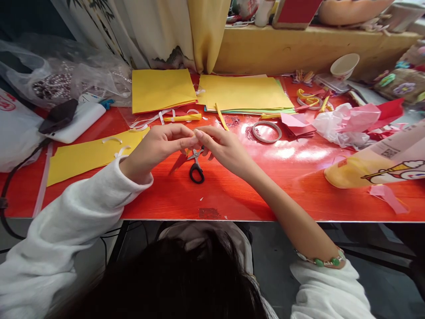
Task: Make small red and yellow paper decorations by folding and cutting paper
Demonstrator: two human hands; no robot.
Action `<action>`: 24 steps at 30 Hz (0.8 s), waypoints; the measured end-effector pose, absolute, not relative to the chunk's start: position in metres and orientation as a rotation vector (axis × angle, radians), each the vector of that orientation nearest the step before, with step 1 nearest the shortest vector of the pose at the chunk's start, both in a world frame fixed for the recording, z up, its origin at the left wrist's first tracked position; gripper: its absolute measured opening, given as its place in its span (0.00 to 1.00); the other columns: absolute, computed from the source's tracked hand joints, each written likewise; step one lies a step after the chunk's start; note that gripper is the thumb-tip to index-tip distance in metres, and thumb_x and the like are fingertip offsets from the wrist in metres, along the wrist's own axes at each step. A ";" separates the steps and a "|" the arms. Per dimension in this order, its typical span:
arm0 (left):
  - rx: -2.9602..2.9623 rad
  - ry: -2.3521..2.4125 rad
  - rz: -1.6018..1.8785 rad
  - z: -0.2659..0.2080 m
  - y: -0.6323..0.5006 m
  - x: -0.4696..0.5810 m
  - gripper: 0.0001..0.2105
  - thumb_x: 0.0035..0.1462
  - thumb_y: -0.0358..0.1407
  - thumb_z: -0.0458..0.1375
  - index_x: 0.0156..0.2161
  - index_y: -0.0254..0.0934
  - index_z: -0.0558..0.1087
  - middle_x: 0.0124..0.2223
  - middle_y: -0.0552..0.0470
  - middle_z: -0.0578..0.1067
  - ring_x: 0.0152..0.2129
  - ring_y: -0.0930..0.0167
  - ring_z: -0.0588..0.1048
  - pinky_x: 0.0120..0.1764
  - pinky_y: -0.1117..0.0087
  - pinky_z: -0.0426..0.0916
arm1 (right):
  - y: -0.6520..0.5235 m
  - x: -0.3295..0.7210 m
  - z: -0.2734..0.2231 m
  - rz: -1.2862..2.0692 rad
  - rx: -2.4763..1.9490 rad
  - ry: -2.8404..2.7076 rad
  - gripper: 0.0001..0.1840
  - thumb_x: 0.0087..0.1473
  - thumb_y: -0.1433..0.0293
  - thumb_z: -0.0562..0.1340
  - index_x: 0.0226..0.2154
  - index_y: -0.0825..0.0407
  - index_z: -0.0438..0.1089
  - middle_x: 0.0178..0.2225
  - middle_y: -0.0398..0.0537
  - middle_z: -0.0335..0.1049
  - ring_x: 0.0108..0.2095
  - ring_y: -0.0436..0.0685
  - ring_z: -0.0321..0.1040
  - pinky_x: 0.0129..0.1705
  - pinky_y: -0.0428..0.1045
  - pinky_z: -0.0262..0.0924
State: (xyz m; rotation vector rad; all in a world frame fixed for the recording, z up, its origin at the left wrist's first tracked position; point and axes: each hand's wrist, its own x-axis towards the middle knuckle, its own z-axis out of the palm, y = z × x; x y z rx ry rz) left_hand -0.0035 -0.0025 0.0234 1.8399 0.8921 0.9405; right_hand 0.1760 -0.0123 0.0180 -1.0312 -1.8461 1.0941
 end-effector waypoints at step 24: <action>1.713 0.872 1.035 0.021 0.010 -0.018 0.11 0.58 0.32 0.55 0.45 0.40 0.74 0.37 0.52 0.76 0.31 0.74 0.77 0.34 0.71 0.76 | -0.015 0.183 0.006 0.212 -1.495 -2.605 0.28 0.54 0.57 0.61 0.49 0.61 0.67 0.49 0.64 0.63 0.53 0.70 0.56 0.52 0.59 0.56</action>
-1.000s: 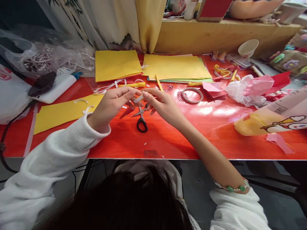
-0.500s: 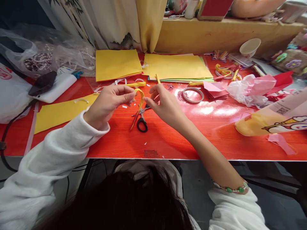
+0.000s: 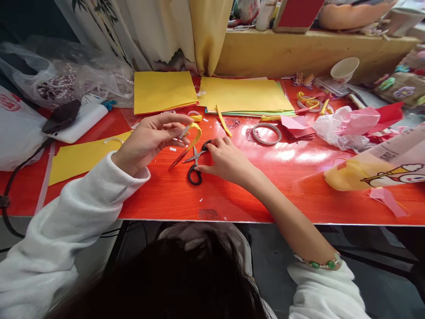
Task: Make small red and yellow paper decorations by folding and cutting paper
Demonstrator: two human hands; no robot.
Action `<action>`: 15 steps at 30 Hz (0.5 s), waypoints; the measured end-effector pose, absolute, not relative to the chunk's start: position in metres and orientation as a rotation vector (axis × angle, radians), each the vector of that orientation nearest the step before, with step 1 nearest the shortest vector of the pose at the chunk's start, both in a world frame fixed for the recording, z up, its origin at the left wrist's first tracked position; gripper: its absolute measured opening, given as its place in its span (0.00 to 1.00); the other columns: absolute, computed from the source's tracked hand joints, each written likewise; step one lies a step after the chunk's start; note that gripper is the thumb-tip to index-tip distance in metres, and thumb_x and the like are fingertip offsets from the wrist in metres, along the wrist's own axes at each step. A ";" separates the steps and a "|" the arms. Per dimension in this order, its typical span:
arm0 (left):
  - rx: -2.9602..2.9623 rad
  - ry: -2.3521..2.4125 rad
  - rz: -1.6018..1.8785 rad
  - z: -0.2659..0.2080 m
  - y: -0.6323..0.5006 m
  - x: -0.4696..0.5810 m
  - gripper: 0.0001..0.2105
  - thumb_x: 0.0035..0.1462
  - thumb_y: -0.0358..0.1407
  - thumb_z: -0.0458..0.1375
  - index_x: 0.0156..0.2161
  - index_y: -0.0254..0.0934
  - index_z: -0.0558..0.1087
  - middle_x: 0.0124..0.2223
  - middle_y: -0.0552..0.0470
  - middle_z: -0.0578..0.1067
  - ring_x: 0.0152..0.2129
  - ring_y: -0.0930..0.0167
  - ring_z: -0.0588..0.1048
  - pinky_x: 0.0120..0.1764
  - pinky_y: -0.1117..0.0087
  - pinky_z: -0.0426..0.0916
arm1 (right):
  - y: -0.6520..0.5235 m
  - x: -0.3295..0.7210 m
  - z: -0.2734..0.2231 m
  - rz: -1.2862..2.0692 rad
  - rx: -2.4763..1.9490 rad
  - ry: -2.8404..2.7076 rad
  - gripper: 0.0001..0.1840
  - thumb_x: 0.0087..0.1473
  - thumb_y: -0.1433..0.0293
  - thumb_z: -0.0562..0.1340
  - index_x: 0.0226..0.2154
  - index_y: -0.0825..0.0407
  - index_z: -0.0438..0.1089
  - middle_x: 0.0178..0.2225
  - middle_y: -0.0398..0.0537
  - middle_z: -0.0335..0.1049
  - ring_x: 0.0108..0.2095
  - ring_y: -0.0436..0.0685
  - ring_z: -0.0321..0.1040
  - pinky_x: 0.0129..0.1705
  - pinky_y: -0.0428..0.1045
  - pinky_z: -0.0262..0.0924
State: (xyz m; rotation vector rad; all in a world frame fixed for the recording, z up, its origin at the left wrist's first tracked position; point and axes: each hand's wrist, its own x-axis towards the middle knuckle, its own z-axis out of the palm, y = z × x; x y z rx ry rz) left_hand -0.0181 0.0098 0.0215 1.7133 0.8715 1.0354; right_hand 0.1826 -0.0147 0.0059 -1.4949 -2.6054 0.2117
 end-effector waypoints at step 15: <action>1.723 0.797 0.918 0.029 0.008 -0.017 0.13 0.55 0.25 0.55 0.45 0.38 0.74 0.41 0.48 0.76 0.39 0.68 0.78 0.34 0.70 0.76 | -0.011 0.188 0.018 0.478 -1.808 -2.485 0.14 0.47 0.62 0.62 0.34 0.53 0.64 0.28 0.50 0.69 0.26 0.56 0.62 0.25 0.48 0.48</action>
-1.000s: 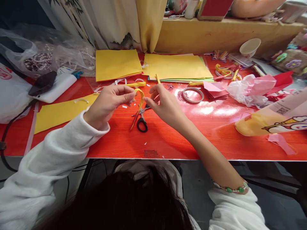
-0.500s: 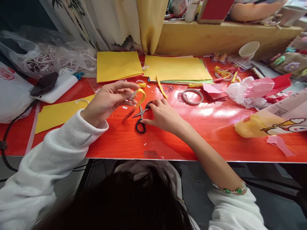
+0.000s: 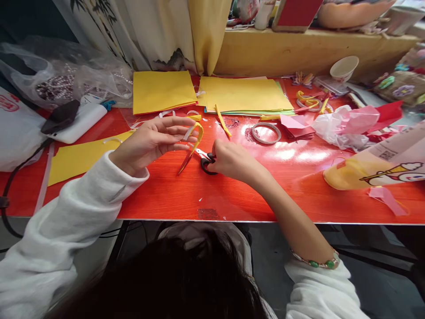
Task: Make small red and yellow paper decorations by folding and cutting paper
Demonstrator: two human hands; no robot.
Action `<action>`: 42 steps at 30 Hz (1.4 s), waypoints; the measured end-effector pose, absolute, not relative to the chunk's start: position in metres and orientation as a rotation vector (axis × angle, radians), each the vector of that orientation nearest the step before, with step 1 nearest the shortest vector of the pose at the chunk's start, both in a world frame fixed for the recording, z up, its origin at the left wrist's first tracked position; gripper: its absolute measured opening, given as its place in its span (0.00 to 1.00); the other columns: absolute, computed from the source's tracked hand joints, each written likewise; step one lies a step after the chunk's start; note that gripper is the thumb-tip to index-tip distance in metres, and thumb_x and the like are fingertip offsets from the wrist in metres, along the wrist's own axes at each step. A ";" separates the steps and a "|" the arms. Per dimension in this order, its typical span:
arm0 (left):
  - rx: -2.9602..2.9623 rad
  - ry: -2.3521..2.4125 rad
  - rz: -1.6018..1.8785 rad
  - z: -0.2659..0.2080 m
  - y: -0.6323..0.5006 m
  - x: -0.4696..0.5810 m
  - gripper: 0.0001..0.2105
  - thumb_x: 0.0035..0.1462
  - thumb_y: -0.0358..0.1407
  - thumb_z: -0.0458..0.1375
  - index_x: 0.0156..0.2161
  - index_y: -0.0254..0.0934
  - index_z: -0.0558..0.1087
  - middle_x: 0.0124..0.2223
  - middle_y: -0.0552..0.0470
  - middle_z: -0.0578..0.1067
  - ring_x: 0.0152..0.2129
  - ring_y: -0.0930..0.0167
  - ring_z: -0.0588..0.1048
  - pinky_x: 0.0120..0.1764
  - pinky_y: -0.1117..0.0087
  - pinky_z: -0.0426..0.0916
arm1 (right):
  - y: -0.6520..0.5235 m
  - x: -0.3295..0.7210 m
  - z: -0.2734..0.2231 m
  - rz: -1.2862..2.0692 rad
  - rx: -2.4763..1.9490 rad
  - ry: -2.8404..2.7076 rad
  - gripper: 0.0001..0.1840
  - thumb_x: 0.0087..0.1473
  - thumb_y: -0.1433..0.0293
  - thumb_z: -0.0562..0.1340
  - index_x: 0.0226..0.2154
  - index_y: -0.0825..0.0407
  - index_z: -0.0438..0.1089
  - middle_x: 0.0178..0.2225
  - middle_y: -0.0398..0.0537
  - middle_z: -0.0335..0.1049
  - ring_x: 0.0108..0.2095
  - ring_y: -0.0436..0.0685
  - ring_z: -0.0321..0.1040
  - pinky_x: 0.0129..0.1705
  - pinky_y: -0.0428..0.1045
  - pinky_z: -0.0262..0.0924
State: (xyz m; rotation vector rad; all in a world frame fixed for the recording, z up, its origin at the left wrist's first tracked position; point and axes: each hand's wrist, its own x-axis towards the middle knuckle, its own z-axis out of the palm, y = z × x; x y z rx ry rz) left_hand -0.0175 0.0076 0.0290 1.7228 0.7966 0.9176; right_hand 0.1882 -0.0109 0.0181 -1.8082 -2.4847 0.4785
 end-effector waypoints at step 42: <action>1.455 1.000 0.963 0.038 0.017 -0.028 0.04 0.50 0.29 0.62 0.31 0.31 0.71 0.28 0.54 0.73 0.28 0.71 0.78 0.37 0.67 0.72 | -0.012 0.189 0.025 1.183 -1.103 -1.855 0.17 0.45 0.64 0.68 0.38 0.56 0.75 0.20 0.41 0.63 0.19 0.47 0.61 0.21 0.45 0.53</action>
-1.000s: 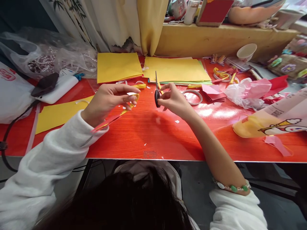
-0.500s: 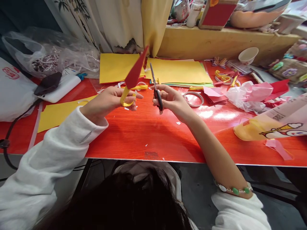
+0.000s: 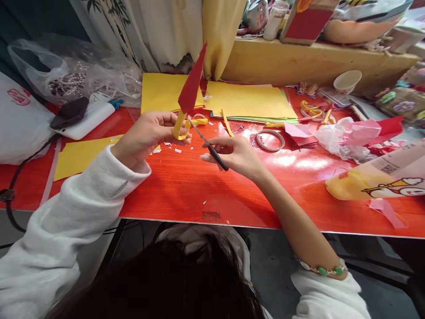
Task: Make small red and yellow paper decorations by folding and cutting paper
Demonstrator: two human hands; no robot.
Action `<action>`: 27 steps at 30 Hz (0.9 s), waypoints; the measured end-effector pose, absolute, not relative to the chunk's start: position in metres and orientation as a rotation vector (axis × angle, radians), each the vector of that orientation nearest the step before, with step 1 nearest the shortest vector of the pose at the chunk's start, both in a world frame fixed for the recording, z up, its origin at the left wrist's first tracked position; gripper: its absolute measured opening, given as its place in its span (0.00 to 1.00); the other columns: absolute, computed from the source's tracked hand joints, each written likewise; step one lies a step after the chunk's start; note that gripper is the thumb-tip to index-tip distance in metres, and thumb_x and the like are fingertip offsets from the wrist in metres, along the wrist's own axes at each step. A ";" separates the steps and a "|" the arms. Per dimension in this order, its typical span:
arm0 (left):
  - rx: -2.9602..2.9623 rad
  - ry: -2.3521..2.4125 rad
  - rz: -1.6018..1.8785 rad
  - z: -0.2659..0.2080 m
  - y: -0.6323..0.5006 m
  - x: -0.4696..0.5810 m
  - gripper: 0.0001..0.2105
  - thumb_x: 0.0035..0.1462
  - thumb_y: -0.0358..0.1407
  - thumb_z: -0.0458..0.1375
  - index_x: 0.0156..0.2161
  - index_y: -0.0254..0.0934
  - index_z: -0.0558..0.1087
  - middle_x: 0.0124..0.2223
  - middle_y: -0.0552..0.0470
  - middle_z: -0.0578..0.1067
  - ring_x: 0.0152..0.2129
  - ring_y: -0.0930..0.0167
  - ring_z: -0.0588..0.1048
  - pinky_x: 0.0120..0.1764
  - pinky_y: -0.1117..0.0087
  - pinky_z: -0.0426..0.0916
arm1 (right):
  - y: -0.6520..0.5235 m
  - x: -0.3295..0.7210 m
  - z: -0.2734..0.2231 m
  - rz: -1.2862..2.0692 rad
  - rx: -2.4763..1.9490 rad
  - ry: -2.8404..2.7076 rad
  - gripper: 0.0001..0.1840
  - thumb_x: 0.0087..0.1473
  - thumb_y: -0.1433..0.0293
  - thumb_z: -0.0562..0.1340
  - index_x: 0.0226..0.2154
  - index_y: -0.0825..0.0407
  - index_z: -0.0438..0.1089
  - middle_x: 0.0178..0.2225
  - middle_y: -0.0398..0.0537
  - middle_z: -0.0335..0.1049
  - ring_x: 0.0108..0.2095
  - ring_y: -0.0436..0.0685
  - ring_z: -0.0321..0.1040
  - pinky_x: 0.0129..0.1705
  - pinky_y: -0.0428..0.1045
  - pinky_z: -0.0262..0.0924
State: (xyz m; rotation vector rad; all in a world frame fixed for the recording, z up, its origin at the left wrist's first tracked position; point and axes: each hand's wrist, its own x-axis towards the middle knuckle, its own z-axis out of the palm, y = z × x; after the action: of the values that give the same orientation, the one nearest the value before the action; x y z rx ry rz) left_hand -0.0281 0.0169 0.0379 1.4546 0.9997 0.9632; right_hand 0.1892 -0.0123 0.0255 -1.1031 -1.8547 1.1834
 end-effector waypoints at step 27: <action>1.483 1.028 0.887 0.038 0.016 -0.028 0.03 0.48 0.29 0.62 0.28 0.32 0.72 0.26 0.54 0.73 0.27 0.71 0.78 0.34 0.68 0.73 | -0.009 0.189 0.019 1.373 -1.062 -1.816 0.23 0.47 0.52 0.65 0.33 0.57 0.74 0.17 0.43 0.64 0.17 0.48 0.59 0.18 0.45 0.46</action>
State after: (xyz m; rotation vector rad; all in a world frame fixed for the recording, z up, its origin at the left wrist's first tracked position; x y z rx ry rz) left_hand -0.0278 0.0156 0.0378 1.4830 1.0279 0.8870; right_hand 0.1889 -0.0094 0.0194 -1.0615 -1.8155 1.3732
